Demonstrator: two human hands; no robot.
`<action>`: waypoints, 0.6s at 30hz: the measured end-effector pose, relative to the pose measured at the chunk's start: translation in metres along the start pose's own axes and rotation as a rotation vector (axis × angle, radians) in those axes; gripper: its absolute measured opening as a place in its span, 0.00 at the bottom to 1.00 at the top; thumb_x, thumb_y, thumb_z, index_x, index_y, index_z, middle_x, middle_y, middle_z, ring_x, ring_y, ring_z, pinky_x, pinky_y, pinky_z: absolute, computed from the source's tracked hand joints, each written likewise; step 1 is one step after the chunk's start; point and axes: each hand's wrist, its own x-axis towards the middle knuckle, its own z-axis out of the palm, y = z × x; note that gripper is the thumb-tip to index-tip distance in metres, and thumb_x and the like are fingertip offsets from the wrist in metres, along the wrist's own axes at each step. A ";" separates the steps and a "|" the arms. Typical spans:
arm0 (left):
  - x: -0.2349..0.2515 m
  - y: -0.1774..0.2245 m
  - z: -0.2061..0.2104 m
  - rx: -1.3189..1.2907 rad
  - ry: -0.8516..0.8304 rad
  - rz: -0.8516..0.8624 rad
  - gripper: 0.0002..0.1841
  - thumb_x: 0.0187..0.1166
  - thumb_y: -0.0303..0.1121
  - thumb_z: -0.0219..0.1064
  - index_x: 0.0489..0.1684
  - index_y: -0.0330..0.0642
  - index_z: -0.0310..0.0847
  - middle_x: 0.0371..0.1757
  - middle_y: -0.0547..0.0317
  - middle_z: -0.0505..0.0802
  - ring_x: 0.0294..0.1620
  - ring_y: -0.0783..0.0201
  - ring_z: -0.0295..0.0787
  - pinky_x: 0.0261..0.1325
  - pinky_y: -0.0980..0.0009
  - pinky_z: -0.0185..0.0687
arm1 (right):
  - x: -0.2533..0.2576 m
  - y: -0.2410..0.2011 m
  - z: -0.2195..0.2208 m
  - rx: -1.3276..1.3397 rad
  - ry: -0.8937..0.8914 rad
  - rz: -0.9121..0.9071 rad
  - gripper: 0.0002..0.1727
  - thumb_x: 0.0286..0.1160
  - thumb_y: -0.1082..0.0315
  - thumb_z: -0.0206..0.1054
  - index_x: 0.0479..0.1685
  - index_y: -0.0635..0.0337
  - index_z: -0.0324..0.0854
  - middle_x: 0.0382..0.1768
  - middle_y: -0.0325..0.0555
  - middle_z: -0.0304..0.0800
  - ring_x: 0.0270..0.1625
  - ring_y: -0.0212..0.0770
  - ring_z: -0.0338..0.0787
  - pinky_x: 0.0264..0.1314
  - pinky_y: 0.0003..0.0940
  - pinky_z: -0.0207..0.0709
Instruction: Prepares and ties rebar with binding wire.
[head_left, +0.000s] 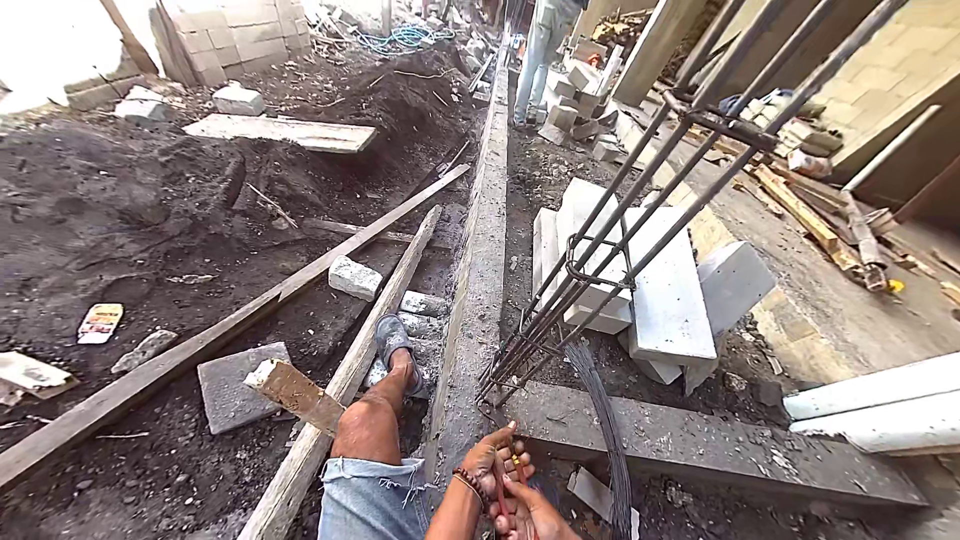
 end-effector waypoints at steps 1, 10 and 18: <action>0.003 0.000 0.002 0.012 0.026 0.001 0.20 0.85 0.49 0.65 0.33 0.40 0.75 0.24 0.54 0.85 0.21 0.58 0.84 0.32 0.60 0.88 | 0.001 0.003 0.003 -0.067 0.114 -0.009 0.37 0.88 0.33 0.42 0.47 0.55 0.85 0.29 0.44 0.89 0.24 0.37 0.83 0.24 0.31 0.77; 0.016 -0.014 0.049 0.169 0.455 0.103 0.23 0.75 0.53 0.75 0.37 0.48 0.66 0.18 0.64 0.65 0.09 0.66 0.58 0.12 0.68 0.66 | -0.041 0.004 0.060 -1.376 1.017 -0.166 0.32 0.79 0.47 0.60 0.76 0.60 0.78 0.63 0.59 0.90 0.63 0.59 0.90 0.65 0.62 0.79; -0.026 0.002 0.022 0.177 0.269 0.092 0.29 0.77 0.46 0.74 0.71 0.38 0.73 0.59 0.41 0.86 0.51 0.49 0.87 0.54 0.52 0.85 | -0.018 -0.010 -0.008 0.171 0.022 -0.117 0.28 0.93 0.43 0.42 0.37 0.52 0.78 0.14 0.30 0.69 0.08 0.24 0.61 0.09 0.18 0.56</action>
